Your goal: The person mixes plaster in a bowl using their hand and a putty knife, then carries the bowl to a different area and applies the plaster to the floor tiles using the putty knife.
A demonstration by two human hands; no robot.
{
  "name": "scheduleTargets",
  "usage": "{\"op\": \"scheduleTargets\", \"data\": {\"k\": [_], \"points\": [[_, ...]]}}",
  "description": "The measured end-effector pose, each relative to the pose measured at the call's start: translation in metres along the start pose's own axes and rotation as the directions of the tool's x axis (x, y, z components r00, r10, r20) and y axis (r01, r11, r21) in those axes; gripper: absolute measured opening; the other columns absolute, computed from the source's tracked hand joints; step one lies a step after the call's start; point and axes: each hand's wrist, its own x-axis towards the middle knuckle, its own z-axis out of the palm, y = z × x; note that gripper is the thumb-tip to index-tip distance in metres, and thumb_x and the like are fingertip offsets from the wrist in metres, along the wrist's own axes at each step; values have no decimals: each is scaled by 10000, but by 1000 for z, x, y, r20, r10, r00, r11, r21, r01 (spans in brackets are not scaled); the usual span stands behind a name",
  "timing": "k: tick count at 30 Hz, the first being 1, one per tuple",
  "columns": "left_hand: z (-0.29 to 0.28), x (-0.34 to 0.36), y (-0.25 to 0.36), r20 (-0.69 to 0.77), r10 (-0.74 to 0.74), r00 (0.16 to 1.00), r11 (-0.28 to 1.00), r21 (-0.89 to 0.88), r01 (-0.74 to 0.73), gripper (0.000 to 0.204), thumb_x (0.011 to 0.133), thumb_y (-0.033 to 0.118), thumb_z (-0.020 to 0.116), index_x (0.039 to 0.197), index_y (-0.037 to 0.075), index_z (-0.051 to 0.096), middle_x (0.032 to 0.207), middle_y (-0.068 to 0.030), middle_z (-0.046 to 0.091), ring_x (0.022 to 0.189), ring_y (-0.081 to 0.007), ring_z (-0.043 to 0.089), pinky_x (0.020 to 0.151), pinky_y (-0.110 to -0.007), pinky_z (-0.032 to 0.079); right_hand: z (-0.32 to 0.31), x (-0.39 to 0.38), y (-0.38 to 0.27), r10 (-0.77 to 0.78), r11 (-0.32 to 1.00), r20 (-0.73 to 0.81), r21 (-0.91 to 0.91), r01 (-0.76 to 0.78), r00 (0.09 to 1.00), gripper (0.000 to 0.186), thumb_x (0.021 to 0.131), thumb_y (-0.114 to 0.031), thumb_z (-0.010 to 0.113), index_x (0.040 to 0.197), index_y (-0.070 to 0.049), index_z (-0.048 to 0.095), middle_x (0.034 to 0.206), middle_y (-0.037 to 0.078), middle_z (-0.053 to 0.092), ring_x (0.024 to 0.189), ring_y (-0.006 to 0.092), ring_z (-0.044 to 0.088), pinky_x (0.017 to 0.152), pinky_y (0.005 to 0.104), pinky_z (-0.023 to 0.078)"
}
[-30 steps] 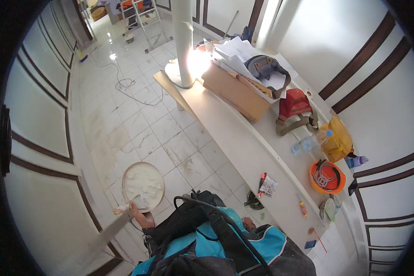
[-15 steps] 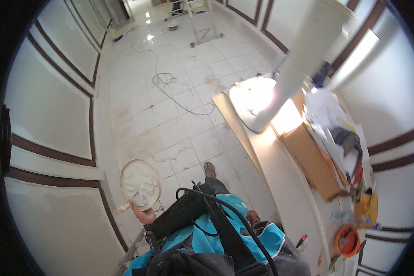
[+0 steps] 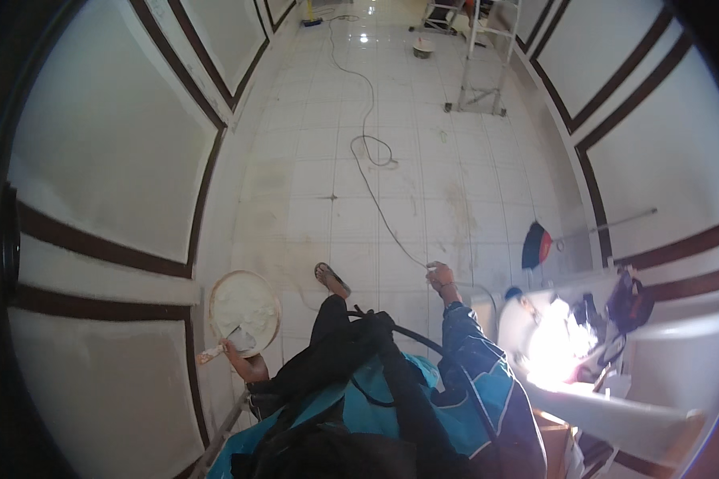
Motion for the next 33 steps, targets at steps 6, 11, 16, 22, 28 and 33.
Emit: {"op": "scheduleTargets", "data": {"k": [6, 11, 16, 22, 28, 33], "points": [[121, 143, -41, -9, -79, 997, 995, -66, 78, 540, 903, 291, 540, 1342, 54, 332, 1341, -126, 397, 1257, -273, 386, 1041, -437, 337, -26, 58, -36, -35, 997, -125, -66, 27, 992, 142, 736, -121, 593, 845, -38, 629, 654, 75, 625, 528, 155, 565, 464, 327, 451], [240, 273, -55, 72, -121, 990, 989, -73, 126, 507, 910, 283, 523, 1331, 58, 352, 1339, -128, 400, 1254, -266, 390, 1038, -435, 342, 17, 16, -48, 287, 890, 11, 368, -271, 958, 239, 753, -224, 640, 919, -53, 642, 717, 98, 633, 613, 187, 609, 493, 327, 467], [357, 395, -75, 150, -89, 985, 996, 15, 88, 507, 922, 295, 492, 1352, 71, 344, 1341, -112, 412, 1239, -267, 412, 1036, -441, 344, 52, 102, -77, 426, 862, 105, 255, -438, 899, 260, 761, -242, 641, 932, -46, 637, 752, 123, 627, 648, 226, 609, 534, 348, 474], [480, 525, -144, 263, -66, 962, 994, -65, 86, 512, 924, 312, 474, 1358, 66, 359, 1346, -119, 418, 1246, -280, 410, 1035, -447, 349, 62, 274, -127, 388, 889, 92, 226, -399, 917, 287, 770, -264, 642, 948, -39, 630, 793, 152, 620, 689, 273, 610, 583, 372, 482], [614, 613, -178, 224, -40, 974, 998, -33, 49, 517, 928, 315, 446, 1352, 31, 358, 1362, -141, 403, 1254, -298, 398, 1048, -457, 330, -10, 553, -295, -30, 981, -74, 189, 44, 997, 352, 740, -275, 661, 992, -33, 623, 875, 188, 628, 761, 316, 619, 658, 417, 499], [678, 715, -252, 292, 88, 952, 982, 135, -132, 544, 918, 326, 465, 1352, 19, 352, 1370, -151, 392, 1259, -308, 388, 1057, -456, 316, -148, 785, -518, -337, 920, -203, -279, 275, 920, 347, 797, -214, 547, 1123, -104, 593, 955, 169, 650, 876, 353, 618, 816, 400, 501]]}}
